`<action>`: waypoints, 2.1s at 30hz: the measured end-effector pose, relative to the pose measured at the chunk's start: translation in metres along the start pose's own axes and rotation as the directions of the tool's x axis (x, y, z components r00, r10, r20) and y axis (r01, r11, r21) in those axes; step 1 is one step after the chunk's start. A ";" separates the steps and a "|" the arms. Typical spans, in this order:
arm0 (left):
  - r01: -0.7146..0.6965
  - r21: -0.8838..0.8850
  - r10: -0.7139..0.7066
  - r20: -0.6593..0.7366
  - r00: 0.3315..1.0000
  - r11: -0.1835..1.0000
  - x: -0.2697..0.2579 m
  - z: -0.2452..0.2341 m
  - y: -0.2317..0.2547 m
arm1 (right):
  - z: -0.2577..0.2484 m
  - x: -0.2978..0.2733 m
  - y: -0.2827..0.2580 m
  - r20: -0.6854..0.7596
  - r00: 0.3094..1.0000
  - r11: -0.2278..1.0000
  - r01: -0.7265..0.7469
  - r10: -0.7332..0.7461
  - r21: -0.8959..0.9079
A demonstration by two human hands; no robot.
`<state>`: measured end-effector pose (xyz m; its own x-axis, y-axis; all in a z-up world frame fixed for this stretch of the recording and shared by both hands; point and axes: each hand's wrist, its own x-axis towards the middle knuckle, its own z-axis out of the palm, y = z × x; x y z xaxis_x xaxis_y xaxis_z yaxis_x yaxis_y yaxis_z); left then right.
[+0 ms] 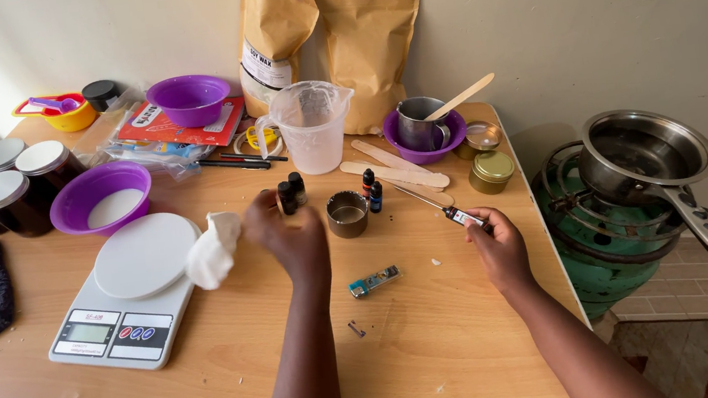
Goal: Checking the temperature of melting wax and stirring it during candle production.
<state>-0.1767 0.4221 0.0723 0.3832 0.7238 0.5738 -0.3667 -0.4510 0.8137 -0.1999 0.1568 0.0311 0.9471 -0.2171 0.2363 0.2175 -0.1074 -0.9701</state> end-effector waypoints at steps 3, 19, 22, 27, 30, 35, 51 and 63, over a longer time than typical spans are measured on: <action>0.294 0.224 -0.369 0.514 0.774 0.929 -0.005 -0.009 0.033 | -0.002 0.011 0.025 0.036 0.999 0.999 -0.007 0.009 -0.041; 0.190 0.196 -0.266 0.521 0.811 0.962 -0.022 -0.007 0.056 | -0.003 0.005 0.009 0.056 0.998 0.993 0.038 -0.031 -0.115; 0.232 -0.049 -0.152 0.622 0.768 0.972 -0.040 -0.002 0.063 | -0.001 -0.003 -0.012 0.052 0.997 0.997 0.059 -0.061 0.052; 0.379 -0.202 -0.013 0.870 0.493 0.903 -0.067 0.011 0.082 | -0.014 -0.003 -0.042 0.297 0.937 0.952 0.091 -0.182 0.293; 0.402 -0.242 0.040 0.892 0.450 0.883 -0.068 0.020 0.096 | -0.026 -0.002 -0.059 0.303 0.912 0.932 0.178 -0.277 0.315; 0.478 -0.293 0.089 0.911 0.403 0.828 -0.082 0.050 0.115 | -0.060 0.003 -0.079 0.311 0.891 0.938 0.275 -0.332 0.212; 0.953 -0.276 -0.479 0.824 0.302 0.127 -0.230 0.194 0.151 | -0.190 0.043 -0.076 0.002 0.911 0.904 0.411 -0.413 -0.119; 0.715 -0.129 -0.383 0.773 0.507 0.687 -0.260 0.211 0.143 | -0.214 0.073 -0.089 -0.088 0.930 0.898 0.316 -0.358 -0.305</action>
<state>-0.1500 0.0598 0.0592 0.9894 0.1359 0.0509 -0.0870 0.2747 0.9576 -0.2003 -0.0571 0.1469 0.7819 -0.2491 0.5715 0.4230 -0.4614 -0.7799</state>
